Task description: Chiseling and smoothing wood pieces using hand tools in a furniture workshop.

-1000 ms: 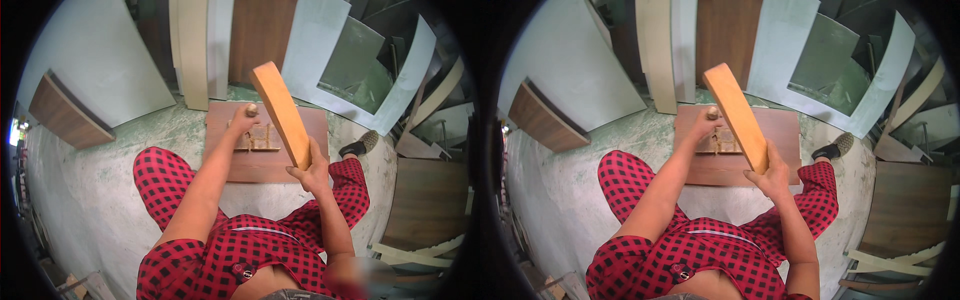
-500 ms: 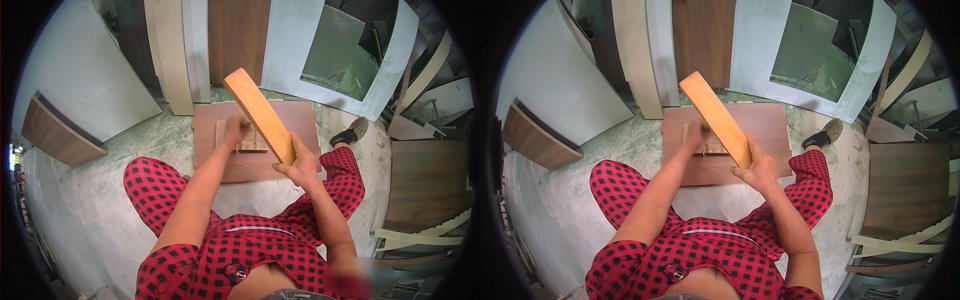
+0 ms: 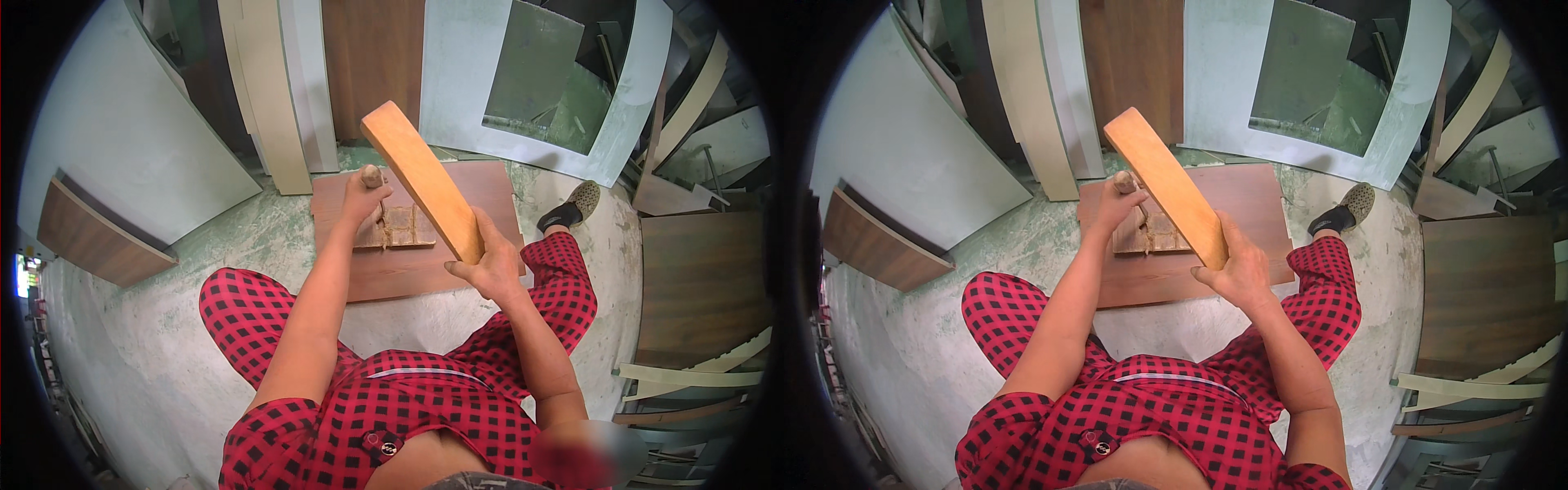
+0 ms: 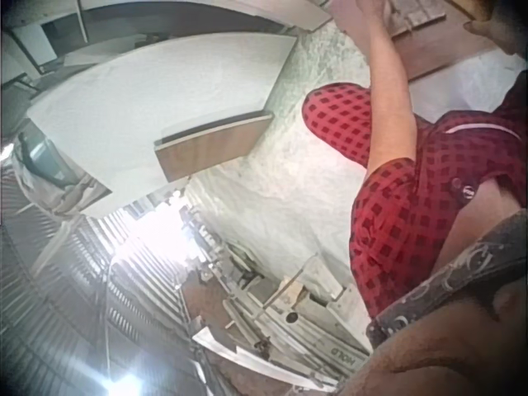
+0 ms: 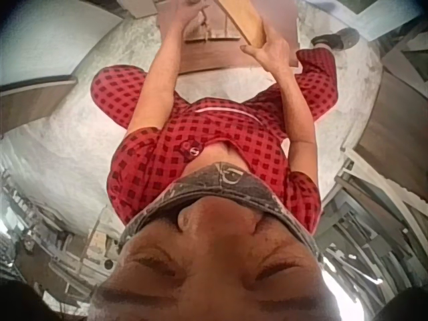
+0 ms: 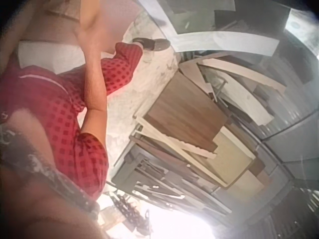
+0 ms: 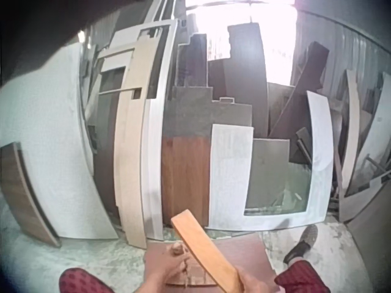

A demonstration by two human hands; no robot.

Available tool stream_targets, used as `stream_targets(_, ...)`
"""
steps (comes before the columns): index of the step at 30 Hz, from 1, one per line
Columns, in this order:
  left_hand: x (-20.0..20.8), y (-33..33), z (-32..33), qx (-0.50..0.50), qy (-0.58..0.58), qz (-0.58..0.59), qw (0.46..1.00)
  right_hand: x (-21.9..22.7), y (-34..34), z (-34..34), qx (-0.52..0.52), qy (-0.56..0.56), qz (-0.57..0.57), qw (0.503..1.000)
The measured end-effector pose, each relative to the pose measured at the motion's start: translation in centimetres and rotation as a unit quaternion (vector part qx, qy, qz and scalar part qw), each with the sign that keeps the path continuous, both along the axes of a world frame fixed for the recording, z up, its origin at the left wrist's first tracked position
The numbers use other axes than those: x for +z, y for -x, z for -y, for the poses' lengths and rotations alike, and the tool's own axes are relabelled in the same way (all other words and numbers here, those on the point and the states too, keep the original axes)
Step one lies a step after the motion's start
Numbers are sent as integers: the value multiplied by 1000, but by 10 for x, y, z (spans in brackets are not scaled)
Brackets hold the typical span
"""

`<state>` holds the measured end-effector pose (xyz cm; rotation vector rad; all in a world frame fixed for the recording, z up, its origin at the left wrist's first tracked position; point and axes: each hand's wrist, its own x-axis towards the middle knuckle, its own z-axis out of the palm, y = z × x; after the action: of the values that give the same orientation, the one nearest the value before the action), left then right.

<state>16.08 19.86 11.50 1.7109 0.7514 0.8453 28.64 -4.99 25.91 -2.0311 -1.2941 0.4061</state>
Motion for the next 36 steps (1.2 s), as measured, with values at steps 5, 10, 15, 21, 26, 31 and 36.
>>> stream_targets(5, -1, -3, 0, -28, 91, -29, 995, -2, -1, 0, -3, 38, -20, 999)
stream_targets(10, -21, -9, -2, -42, 72, 1, 997, -2, 4, -3, 13, -12, -21, 1000)
stream_targets(15, -26, -16, -3, -69, 87, -35, 993, -10, 6, -4, 29, -149, -16, 988)
stream_targets(21, -13, -13, 6, -36, 84, -41, 995, -3, 9, -7, -9, 193, -77, 978)
stream_targets(26, -35, -12, -4, -69, 88, -25, 993, -11, 12, 0, 22, -94, -29, 995)
stream_targets(31, -15, -13, 10, -82, 87, 89, 989, -23, 6, -2, 24, 49, 24, 998)
stream_targets(36, 2, -12, 8, -60, -61, -2, 996, -13, 10, -4, 22, 106, -34, 994)
